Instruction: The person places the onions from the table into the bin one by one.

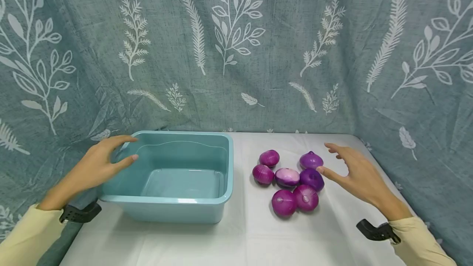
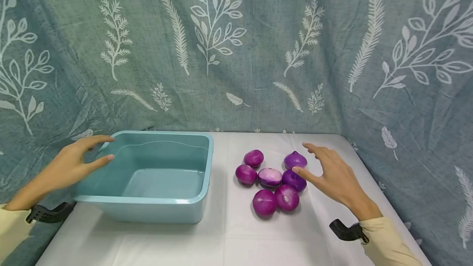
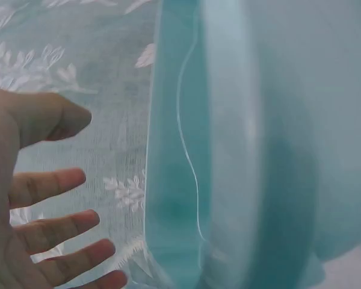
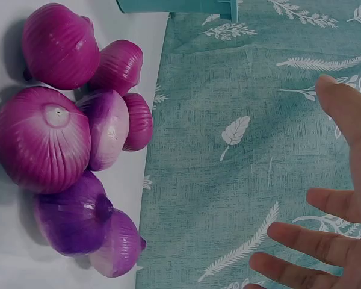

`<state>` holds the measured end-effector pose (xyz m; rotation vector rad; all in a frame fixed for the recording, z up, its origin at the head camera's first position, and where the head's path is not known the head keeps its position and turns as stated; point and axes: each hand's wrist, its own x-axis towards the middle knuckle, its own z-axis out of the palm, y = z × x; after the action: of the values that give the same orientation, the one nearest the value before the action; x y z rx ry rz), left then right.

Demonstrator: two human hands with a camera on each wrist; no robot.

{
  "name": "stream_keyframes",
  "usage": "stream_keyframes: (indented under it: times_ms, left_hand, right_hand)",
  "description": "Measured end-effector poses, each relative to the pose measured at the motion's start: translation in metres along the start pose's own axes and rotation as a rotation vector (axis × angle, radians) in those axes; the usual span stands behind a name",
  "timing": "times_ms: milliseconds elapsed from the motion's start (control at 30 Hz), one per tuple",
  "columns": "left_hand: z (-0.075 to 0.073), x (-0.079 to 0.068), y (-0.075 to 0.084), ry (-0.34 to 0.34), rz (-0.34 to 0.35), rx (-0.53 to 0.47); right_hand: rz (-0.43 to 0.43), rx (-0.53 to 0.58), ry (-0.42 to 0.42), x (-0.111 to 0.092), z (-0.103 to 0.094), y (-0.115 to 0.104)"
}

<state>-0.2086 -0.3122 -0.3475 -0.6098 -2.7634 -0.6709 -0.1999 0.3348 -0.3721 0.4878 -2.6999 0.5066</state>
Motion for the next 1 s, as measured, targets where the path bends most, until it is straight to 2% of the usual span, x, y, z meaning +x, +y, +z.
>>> stream_keyframes:
  times_ms: [67,300,400,533,700,833,1000]
  left_hand:
    - [-0.002,-0.003,-0.005,-0.005,-0.028,-0.051]
    - [-0.003,-0.011,-0.023,-0.090,-0.142,-0.244]
    - [-0.002,-0.013,-0.029,-0.092,-0.179,-0.309]
    - [-0.002,-0.016,-0.037,-0.095,-0.231,-0.349]
    - [0.002,-0.018,-0.048,-0.137,-0.298,-0.390]
    - [0.007,-0.020,-0.057,-0.142,-0.289,-0.430]
    - [0.015,-0.024,-0.067,-0.117,-0.227,-0.467]
  right_hand:
    - [-0.005,0.005,0.006,-0.001,0.002,0.001]
    - [-0.001,0.031,-0.026,-0.006,0.008,0.002]
    - [0.011,0.041,-0.043,-0.007,0.010,0.002]
    - [0.024,0.047,-0.062,-0.008,0.011,0.001]
    - [0.025,0.049,-0.066,-0.011,0.014,0.003]
    - [0.019,0.052,-0.065,-0.013,0.017,0.005]
    - [0.016,0.061,-0.068,-0.015,0.021,0.009]
